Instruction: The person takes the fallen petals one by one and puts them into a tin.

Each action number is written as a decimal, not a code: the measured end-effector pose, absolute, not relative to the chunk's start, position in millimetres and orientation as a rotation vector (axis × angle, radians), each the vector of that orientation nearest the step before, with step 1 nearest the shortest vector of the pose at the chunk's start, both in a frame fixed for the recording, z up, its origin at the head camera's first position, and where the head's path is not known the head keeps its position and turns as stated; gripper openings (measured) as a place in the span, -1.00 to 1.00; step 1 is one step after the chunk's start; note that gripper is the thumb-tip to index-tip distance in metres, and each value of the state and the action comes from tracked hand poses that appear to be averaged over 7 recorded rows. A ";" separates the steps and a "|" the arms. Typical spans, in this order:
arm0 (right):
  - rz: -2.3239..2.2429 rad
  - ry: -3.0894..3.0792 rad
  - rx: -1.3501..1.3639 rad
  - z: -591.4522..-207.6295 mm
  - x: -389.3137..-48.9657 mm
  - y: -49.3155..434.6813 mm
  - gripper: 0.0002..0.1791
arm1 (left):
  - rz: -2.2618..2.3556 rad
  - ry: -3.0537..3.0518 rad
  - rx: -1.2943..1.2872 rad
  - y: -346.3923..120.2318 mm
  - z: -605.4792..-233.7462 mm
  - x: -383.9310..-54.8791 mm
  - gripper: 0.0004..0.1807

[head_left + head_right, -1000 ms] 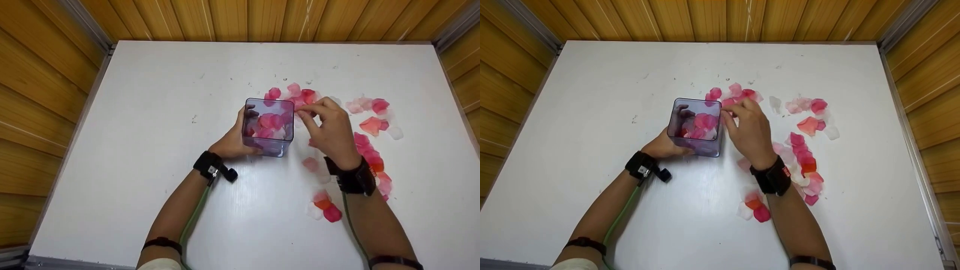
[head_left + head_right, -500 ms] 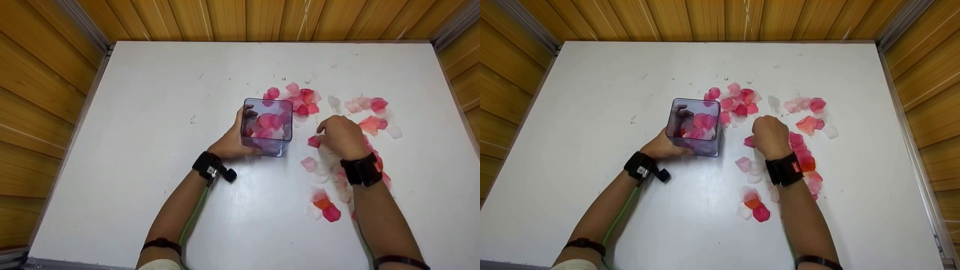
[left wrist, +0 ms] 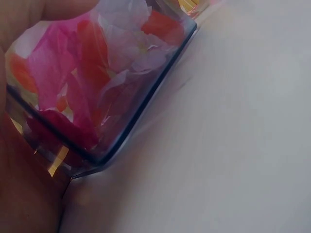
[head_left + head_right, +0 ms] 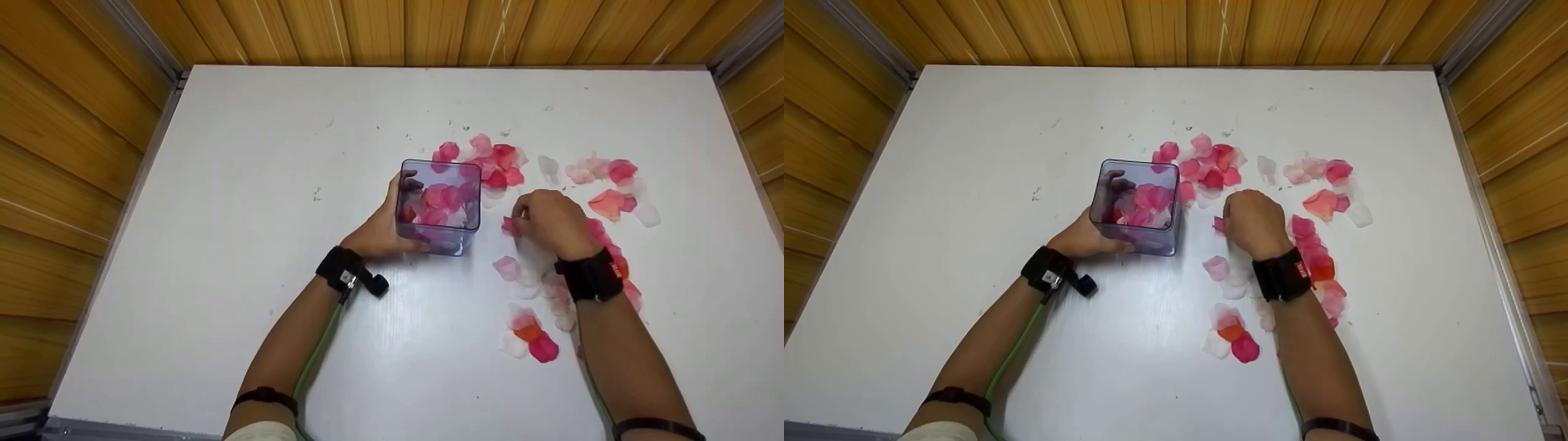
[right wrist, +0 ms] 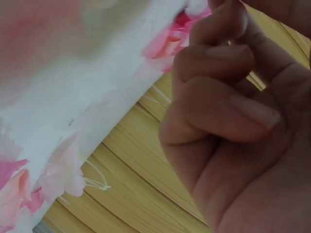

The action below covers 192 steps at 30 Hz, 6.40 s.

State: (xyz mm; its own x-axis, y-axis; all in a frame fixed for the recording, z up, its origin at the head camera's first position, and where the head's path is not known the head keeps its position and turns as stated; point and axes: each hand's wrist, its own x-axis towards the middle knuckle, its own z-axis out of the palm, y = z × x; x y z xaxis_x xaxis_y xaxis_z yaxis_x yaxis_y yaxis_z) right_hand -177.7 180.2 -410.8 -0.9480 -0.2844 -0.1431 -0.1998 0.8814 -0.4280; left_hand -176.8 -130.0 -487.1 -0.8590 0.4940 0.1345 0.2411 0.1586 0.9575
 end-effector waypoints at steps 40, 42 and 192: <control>-1.544 3.152 -0.425 -385.8 -158.1 159.3 -0.78 | 1.789 2.193 0.743 -124.5 -476.2 -173.2 0.35; -1.455 3.199 -0.314 -384.6 -171.4 178.4 -0.75 | 1.788 2.182 0.736 -124.8 -467.1 -169.7 0.34; -1.031 2.951 0.317 -389.6 -206.3 288.9 -0.31 | 1.794 2.148 0.701 -130.6 -453.5 -162.3 0.33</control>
State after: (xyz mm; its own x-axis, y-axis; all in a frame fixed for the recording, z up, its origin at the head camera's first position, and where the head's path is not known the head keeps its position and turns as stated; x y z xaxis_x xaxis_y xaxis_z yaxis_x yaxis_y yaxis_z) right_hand -206.3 288.9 -389.6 -0.9797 0.1894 -0.0658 0.1892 0.7644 -0.6164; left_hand -162.3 -130.6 -453.5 -0.8512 0.5135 0.1083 0.1981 0.1233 0.9724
